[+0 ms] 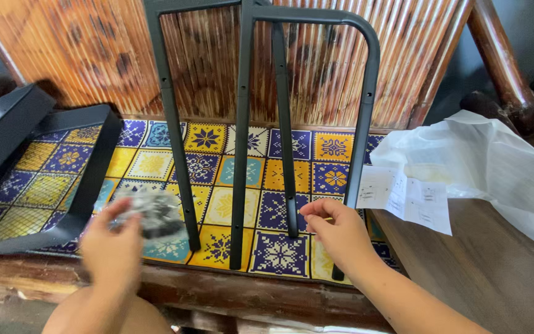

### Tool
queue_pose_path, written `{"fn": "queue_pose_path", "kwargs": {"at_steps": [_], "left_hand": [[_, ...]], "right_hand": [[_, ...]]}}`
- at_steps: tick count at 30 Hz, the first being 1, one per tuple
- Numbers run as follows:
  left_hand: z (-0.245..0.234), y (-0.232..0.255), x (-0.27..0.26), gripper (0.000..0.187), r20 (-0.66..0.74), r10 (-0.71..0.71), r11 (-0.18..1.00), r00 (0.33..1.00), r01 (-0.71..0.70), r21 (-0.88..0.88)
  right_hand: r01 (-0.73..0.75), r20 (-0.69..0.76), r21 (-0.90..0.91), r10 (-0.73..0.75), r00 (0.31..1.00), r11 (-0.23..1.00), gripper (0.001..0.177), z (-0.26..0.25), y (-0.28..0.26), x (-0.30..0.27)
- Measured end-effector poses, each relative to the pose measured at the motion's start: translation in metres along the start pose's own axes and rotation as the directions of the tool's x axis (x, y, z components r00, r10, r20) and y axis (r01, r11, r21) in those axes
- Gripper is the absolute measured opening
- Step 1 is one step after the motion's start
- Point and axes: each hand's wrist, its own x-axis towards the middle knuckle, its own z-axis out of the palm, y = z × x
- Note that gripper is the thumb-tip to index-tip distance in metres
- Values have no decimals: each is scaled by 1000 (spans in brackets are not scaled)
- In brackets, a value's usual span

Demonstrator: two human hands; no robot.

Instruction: The person assembles a metal shelving unit by connecting two side frames and inserting a wire mesh shelf. They handle the metal frame parts, a plastic bag of screws, and an instruction sheet, then place the shelf into the frame.

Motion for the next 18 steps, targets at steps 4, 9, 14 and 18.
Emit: {"fn": "queue_pose_path", "kwargs": {"at_steps": [4, 9, 14, 18], "left_hand": [[-41, -20, 22, 33, -174, 142, 971, 974, -104, 215], [-58, -29, 32, 38, -180, -90, 986, 980, 62, -155], [-51, -32, 22, 38, -159, -92, 988, 983, 70, -141], [-40, -28, 11, 39, -126, -79, 987, 989, 59, -150]], "right_hand": [[-68, 87, 169, 54, 995, 983, 17, -4, 3, -3], [-128, 112, 184, 109, 988, 975, 17, -5, 10, -7], [-169, 145, 180, 143, 979, 969, 19, -11, 14, -9], [-186, 126, 164, 166, 978, 969, 19, -19, 17, -11]]}}
